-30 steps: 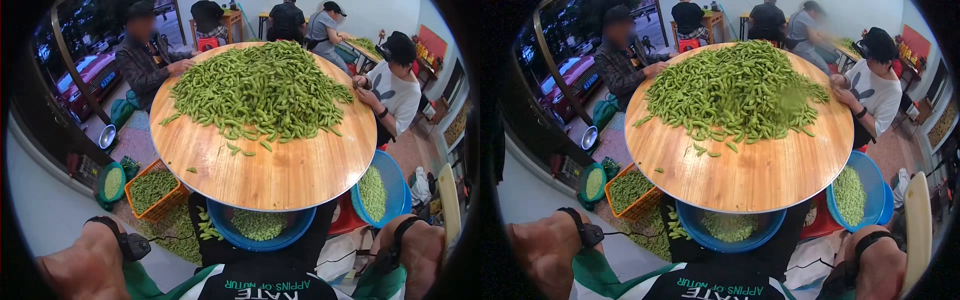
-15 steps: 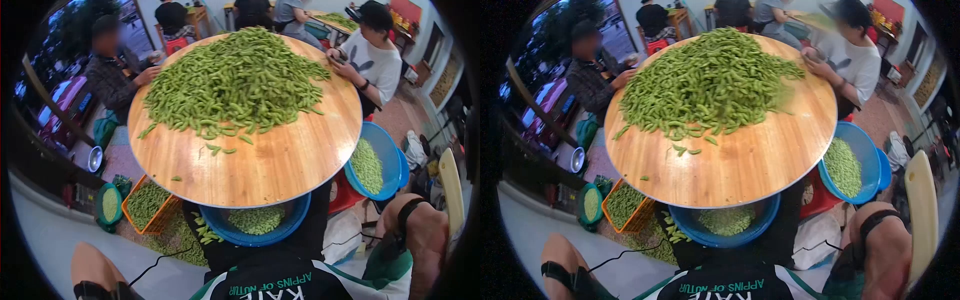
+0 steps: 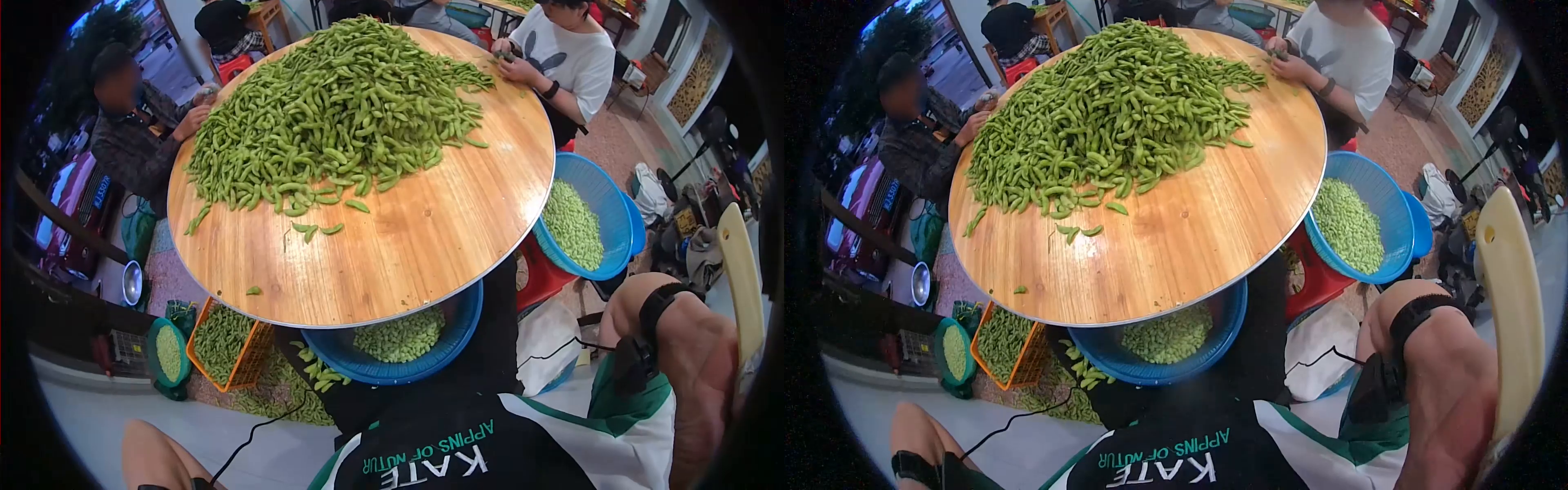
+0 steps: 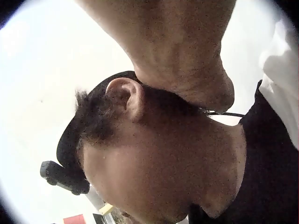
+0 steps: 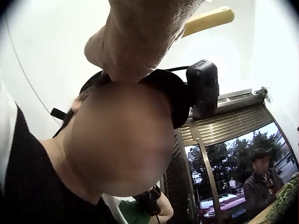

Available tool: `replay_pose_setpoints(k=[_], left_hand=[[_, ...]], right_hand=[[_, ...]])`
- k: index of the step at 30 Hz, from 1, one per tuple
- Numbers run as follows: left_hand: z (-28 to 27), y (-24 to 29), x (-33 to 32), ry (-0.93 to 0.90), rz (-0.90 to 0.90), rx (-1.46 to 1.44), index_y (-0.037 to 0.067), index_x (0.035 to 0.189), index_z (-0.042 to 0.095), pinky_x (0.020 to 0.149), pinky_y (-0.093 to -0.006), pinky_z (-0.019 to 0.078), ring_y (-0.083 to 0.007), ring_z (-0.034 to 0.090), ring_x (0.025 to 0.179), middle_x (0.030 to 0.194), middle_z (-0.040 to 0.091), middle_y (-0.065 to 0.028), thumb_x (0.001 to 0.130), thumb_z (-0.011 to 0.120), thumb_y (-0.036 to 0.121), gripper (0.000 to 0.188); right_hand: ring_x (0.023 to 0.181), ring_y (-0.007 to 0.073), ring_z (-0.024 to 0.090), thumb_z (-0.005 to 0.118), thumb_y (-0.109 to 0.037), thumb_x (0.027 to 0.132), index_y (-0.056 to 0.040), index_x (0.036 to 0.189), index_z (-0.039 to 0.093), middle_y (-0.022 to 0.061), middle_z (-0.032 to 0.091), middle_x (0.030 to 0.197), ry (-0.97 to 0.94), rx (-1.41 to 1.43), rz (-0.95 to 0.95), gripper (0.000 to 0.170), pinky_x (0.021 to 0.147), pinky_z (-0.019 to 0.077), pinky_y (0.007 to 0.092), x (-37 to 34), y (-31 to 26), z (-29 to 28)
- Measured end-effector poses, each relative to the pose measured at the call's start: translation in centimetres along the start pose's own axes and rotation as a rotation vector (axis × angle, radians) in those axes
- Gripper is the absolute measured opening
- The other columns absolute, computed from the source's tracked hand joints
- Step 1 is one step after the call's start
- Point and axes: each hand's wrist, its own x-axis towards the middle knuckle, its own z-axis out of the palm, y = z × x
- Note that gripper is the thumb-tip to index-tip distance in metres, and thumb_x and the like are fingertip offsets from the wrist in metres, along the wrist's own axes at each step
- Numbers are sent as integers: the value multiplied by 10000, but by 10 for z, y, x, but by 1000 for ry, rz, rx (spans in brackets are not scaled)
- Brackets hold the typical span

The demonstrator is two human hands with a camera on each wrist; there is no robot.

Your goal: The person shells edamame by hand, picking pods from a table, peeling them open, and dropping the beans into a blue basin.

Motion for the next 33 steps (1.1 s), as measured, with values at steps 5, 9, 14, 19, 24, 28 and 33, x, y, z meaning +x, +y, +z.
replay_pose_setpoints(k=[5, 9, 14, 19, 24, 28, 33], left_hand=[[4, -7, 0, 13, -6, -27, -64, 1070, 517, 889, -427, 384, -311, 522, 1005, 1082, 555, -188, 928, 464, 218, 320], [5, -7, -7, 21, 2, -41, -64, 1068, 518, 902, -431, 382, -313, 522, 1013, 1084, 555, -188, 927, 467, 217, 319], [11, -11, -12, 37, -7, -44, -65, 1065, 520, 918, -437, 378, -315, 523, 1023, 1086, 555, -188, 926, 471, 215, 317], [14, -11, -9, 39, -2, -54, -65, 1062, 522, 934, -442, 375, -318, 524, 1034, 1089, 555, -188, 924, 475, 214, 315], [13, -1, -5, -19, 12, 7, -66, 1059, 523, 950, -448, 371, -321, 525, 1044, 1091, 555, -188, 922, 478, 212, 313], [42, -56, -71, -314, -448, 168, -58, 1057, 571, 866, -400, 453, -284, 582, 961, 1037, 601, -164, 900, 529, 145, 260], [122, -159, -234, -921, -653, 235, 70, 980, 616, 777, -477, 461, -283, 601, 989, 1037, 615, -125, 800, 624, 195, 219]], right_hand=[[626, 150, 554, 571, -235, 932, 16, 1168, 479, 114, 560, 921, 5, -25, 9, 357, 558, 476, 294, -2, 2, -3], [629, 151, 560, 574, -230, 930, 20, 1178, 478, 117, 565, 930, 16, -35, -5, 365, 563, 481, 295, -7, 5, -3], [633, 151, 568, 578, -224, 929, 25, 1191, 476, 120, 572, 940, 52, -43, -30, 376, 569, 486, 297, -5, 2, -10], [637, 152, 576, 582, -217, 927, 30, 1203, 474, 124, 579, 951, 149, -70, 23, 386, 576, 492, 298, -16, 8, -9], [641, 153, 584, 586, -211, 925, 35, 1216, 472, 127, 586, 961, 356, -123, 489, 398, 582, 498, 300, -60, 31, 6], [716, 129, 570, 514, -111, 929, 39, 1280, 406, 113, 571, 1017, 114, 149, 988, 397, 642, 479, 259, -95, 64, 31], [717, 80, 543, 448, -60, 926, 5, 1259, 441, 68, 594, 978, 69, 387, 1476, 340, 598, 436, 211, -159, 82, 71]])
